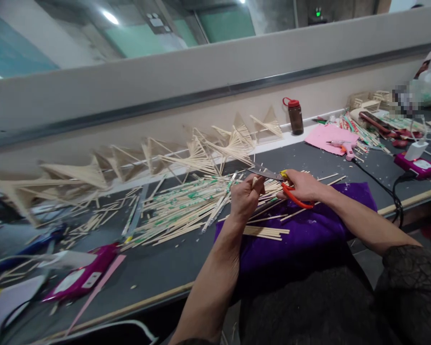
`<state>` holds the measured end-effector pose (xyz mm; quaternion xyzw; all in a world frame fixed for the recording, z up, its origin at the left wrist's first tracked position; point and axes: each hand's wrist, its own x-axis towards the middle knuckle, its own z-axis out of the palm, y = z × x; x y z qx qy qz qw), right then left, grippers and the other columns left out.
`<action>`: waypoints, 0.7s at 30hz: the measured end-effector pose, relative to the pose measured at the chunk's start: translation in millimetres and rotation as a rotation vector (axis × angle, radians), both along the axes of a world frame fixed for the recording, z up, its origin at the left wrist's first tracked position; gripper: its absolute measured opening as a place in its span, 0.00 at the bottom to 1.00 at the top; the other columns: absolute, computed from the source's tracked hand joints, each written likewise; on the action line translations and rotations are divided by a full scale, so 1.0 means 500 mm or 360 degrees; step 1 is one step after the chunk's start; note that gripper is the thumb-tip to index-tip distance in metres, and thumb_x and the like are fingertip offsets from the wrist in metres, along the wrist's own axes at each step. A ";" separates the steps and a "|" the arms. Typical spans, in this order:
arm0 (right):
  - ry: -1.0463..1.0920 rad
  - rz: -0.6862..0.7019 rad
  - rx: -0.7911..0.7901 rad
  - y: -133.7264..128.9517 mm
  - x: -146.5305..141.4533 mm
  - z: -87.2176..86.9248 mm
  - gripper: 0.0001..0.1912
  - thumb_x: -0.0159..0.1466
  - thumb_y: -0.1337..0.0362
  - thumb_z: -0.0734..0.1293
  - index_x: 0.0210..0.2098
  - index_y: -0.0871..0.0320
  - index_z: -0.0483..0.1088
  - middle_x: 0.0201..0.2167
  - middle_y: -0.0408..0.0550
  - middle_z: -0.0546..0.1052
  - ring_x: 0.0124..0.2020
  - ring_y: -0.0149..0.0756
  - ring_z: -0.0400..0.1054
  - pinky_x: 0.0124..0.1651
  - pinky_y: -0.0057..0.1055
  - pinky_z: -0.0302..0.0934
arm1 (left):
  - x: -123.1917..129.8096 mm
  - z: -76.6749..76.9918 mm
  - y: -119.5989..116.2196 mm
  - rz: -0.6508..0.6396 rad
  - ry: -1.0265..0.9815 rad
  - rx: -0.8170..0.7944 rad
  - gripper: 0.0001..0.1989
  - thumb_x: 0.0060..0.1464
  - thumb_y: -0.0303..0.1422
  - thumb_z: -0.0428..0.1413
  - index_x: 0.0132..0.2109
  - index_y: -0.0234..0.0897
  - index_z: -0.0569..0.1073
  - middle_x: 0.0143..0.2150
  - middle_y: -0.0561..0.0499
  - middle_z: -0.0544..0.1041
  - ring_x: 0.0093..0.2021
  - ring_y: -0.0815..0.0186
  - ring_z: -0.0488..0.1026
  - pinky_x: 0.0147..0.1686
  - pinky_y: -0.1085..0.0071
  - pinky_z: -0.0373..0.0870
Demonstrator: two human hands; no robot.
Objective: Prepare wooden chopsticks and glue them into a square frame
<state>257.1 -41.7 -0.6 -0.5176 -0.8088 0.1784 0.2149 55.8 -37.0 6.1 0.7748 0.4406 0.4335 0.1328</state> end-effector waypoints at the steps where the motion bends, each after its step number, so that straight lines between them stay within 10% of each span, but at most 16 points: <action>1: 0.0001 0.0001 -0.0002 0.000 0.000 0.000 0.21 0.56 0.50 0.67 0.43 0.58 0.65 0.36 0.48 0.74 0.32 0.35 0.65 0.32 0.28 0.52 | 0.000 0.000 0.000 0.0001 -0.0004 -0.0006 0.18 0.61 0.41 0.49 0.27 0.38 0.73 0.18 0.56 0.70 0.21 0.73 0.66 0.27 0.77 0.62; 21: 0.0113 -0.0039 -0.0030 -0.002 -0.010 -0.007 0.10 0.57 0.58 0.63 0.34 0.58 0.64 0.28 0.43 0.72 0.26 0.30 0.59 0.29 0.26 0.49 | -0.007 -0.013 0.019 -0.0025 -0.0051 -0.0220 0.21 0.58 0.38 0.47 0.18 0.37 0.69 0.19 0.53 0.71 0.21 0.71 0.66 0.24 0.74 0.62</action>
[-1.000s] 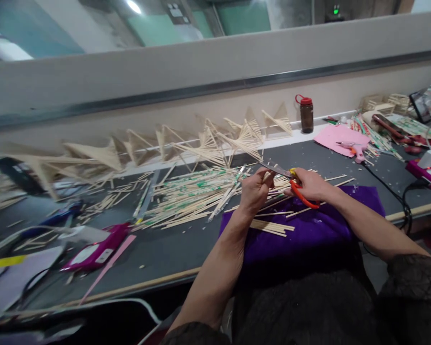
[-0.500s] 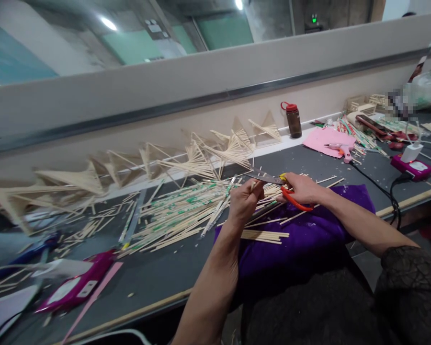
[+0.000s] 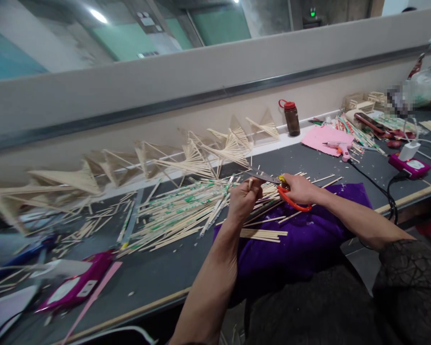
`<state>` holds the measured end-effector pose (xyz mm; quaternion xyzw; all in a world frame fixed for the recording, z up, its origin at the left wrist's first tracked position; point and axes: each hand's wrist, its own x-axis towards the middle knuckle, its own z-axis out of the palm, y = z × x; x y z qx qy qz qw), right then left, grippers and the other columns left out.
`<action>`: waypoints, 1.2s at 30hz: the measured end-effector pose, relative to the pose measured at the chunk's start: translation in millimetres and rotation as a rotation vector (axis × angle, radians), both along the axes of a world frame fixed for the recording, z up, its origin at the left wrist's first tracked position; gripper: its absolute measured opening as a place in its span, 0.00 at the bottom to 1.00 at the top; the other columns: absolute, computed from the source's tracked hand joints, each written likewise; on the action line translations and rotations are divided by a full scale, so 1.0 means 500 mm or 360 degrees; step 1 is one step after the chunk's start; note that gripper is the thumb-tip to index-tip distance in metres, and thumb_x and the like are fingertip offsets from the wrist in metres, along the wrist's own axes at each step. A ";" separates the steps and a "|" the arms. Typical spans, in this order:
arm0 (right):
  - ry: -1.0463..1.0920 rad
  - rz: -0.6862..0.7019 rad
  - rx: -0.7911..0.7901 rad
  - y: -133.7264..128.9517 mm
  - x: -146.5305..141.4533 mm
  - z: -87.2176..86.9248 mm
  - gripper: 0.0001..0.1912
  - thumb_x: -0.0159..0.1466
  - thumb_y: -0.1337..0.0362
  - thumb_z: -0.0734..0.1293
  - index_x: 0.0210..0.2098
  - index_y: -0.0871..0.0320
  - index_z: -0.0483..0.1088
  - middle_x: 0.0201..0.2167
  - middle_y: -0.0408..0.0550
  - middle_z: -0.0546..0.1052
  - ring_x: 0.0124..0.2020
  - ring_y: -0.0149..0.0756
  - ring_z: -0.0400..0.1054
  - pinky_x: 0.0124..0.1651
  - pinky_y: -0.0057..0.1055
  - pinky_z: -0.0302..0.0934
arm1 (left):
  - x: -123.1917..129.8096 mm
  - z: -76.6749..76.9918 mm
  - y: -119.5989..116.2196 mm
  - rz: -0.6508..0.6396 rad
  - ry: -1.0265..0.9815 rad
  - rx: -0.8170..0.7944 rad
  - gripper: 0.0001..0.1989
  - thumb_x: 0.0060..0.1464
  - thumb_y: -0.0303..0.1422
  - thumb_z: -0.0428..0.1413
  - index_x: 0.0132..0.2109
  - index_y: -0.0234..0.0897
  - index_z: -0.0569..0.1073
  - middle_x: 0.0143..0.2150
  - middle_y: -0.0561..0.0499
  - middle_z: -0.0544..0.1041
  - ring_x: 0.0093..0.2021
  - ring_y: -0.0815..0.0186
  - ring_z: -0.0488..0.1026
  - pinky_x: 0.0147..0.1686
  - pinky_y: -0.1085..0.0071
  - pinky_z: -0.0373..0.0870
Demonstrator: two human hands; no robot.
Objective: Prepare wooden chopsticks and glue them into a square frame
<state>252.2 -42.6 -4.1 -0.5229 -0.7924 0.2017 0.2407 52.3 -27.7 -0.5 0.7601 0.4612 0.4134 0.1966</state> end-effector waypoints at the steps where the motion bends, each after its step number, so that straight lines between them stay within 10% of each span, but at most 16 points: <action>1: -0.0010 -0.0015 -0.0004 0.001 -0.001 -0.001 0.09 0.57 0.59 0.63 0.34 0.58 0.64 0.28 0.44 0.72 0.26 0.30 0.59 0.28 0.26 0.49 | -0.001 -0.003 0.002 0.0007 0.0014 0.0002 0.21 0.57 0.37 0.47 0.18 0.38 0.69 0.18 0.53 0.71 0.21 0.70 0.67 0.25 0.74 0.62; 15: -0.0002 -0.0038 -0.0026 0.011 0.004 -0.001 0.14 0.57 0.53 0.64 0.34 0.58 0.65 0.28 0.44 0.72 0.26 0.31 0.60 0.29 0.27 0.49 | 0.005 -0.001 0.001 0.0091 -0.0143 -0.0028 0.09 0.55 0.36 0.52 0.37 0.37 0.73 0.23 0.55 0.76 0.24 0.70 0.73 0.29 0.76 0.67; 36: -0.0125 0.0021 -0.0068 0.006 0.007 0.006 0.25 0.56 0.46 0.66 0.44 0.58 0.64 0.38 0.48 0.73 0.32 0.36 0.65 0.32 0.28 0.52 | -0.003 0.001 -0.002 -0.0029 0.0123 0.0202 0.16 0.60 0.40 0.50 0.29 0.38 0.74 0.20 0.55 0.72 0.20 0.72 0.67 0.26 0.76 0.62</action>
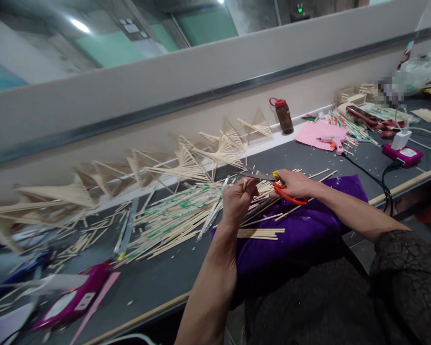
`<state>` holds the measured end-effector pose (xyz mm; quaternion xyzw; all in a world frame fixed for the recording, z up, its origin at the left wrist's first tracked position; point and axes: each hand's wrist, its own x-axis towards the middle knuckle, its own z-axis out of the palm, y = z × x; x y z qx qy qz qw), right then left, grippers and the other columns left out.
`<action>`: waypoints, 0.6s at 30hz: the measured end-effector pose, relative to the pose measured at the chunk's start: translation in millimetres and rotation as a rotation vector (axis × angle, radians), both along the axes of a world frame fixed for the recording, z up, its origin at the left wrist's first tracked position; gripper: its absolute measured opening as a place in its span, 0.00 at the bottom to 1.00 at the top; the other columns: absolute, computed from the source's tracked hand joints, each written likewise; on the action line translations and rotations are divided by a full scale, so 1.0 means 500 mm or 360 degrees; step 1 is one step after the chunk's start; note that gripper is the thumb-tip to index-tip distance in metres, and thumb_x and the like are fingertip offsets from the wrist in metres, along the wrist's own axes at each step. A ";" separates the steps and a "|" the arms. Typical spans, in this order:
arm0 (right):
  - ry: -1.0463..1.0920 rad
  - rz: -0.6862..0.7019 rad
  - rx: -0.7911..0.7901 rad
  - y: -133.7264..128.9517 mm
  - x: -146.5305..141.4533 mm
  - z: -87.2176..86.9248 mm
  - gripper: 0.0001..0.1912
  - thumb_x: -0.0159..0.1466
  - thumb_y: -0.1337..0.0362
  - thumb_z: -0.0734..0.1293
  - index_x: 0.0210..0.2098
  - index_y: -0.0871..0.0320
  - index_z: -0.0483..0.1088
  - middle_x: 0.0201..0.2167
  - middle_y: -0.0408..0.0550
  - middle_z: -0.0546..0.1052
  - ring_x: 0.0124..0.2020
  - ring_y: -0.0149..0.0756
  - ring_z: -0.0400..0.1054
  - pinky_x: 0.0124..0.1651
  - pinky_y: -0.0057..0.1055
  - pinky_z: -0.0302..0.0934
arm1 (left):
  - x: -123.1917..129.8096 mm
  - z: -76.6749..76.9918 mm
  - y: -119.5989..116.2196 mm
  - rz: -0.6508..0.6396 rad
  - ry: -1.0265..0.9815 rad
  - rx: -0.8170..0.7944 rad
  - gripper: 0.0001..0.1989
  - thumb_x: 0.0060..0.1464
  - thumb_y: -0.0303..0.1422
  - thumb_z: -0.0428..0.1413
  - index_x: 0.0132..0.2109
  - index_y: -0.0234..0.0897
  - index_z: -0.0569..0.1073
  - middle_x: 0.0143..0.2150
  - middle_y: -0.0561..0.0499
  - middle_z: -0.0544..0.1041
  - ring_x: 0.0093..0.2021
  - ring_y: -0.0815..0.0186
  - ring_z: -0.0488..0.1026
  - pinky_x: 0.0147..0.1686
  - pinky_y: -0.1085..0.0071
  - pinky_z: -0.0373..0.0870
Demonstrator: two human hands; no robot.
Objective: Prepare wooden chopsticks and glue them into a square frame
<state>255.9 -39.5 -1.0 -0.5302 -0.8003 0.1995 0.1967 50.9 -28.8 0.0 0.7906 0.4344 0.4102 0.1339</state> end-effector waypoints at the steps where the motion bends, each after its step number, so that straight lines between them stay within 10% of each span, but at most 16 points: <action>1: 0.0007 0.0003 -0.0007 0.001 0.000 -0.001 0.25 0.56 0.46 0.66 0.44 0.58 0.64 0.37 0.47 0.73 0.32 0.36 0.64 0.32 0.28 0.52 | 0.000 0.000 0.001 0.0001 0.0008 0.0010 0.15 0.60 0.40 0.50 0.29 0.38 0.74 0.20 0.56 0.72 0.20 0.72 0.67 0.26 0.76 0.62; 18: 0.0076 0.0034 -0.0013 -0.002 0.000 0.000 0.22 0.57 0.49 0.66 0.42 0.59 0.64 0.37 0.48 0.72 0.34 0.36 0.64 0.33 0.28 0.52 | -0.002 0.001 0.001 -0.0024 0.0041 -0.0004 0.20 0.59 0.38 0.50 0.21 0.37 0.70 0.23 0.54 0.74 0.21 0.73 0.67 0.27 0.75 0.62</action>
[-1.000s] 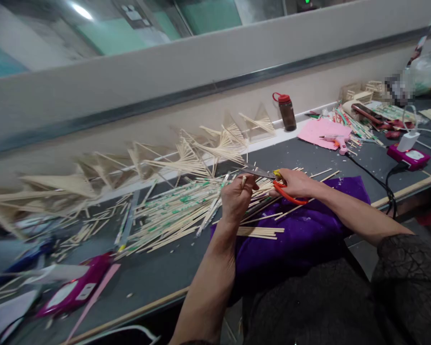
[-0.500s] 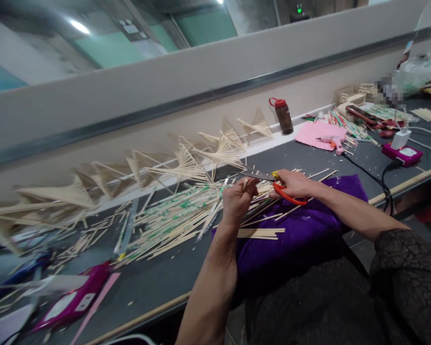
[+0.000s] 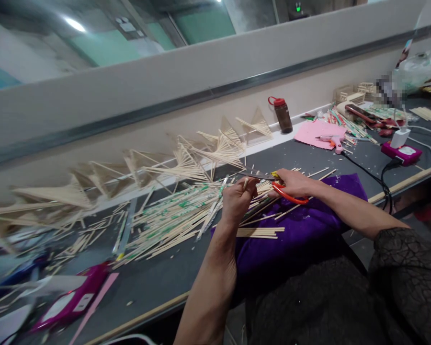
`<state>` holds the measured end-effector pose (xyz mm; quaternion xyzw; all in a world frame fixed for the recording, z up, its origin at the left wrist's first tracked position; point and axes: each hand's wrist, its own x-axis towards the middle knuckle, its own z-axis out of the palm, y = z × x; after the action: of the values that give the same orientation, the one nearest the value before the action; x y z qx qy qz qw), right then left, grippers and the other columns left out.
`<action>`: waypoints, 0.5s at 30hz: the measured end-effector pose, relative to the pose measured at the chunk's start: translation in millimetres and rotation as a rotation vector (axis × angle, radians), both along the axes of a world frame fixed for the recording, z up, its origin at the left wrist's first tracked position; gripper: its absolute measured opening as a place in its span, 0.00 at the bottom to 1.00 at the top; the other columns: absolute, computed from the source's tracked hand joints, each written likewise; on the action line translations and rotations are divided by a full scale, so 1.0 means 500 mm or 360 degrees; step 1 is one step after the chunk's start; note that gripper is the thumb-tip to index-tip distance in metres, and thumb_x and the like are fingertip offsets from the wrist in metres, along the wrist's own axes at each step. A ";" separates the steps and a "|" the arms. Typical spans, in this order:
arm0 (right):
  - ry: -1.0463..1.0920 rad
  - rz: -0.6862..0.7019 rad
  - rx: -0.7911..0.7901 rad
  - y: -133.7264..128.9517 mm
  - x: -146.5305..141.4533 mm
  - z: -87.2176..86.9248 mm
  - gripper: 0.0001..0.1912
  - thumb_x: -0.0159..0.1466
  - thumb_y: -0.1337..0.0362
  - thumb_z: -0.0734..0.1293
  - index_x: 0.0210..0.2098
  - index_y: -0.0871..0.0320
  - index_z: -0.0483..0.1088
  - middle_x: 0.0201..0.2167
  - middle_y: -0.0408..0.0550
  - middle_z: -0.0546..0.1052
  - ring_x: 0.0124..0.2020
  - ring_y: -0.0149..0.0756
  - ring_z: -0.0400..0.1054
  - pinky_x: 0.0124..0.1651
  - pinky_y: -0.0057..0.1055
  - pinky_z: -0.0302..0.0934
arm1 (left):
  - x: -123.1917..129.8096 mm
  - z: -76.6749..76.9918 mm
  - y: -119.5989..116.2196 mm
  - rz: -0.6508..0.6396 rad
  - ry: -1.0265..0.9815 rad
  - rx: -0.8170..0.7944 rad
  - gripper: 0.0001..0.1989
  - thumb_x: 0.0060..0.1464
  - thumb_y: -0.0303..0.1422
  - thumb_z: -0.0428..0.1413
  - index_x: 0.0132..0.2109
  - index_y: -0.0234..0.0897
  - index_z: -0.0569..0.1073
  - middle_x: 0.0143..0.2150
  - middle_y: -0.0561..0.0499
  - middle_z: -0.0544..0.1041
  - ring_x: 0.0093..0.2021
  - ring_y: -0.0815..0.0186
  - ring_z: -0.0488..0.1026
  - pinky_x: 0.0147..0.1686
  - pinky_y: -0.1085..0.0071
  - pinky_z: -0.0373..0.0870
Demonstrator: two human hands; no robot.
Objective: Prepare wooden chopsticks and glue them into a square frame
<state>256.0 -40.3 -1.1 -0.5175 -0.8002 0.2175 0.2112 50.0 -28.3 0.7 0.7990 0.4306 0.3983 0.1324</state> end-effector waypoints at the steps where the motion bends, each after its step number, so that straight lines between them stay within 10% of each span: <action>1: 0.0011 0.0004 0.0008 -0.001 0.000 0.002 0.22 0.56 0.48 0.66 0.42 0.59 0.65 0.37 0.49 0.72 0.34 0.36 0.64 0.34 0.29 0.52 | 0.000 -0.001 0.000 -0.0001 -0.0013 -0.0007 0.19 0.59 0.38 0.50 0.22 0.37 0.71 0.22 0.54 0.74 0.21 0.73 0.67 0.27 0.75 0.62; 15: 0.0091 0.0020 0.0027 -0.003 0.002 0.005 0.19 0.55 0.51 0.67 0.38 0.60 0.66 0.31 0.45 0.71 0.30 0.32 0.60 0.32 0.28 0.50 | 0.002 -0.015 0.006 0.0032 -0.0139 -0.0132 0.20 0.59 0.41 0.49 0.22 0.38 0.72 0.22 0.52 0.75 0.25 0.70 0.72 0.26 0.76 0.64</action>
<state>257.1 -41.9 1.2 -0.5041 -0.7989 0.2268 0.2371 51.3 -25.3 -6.9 0.7703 0.4487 0.4159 0.1799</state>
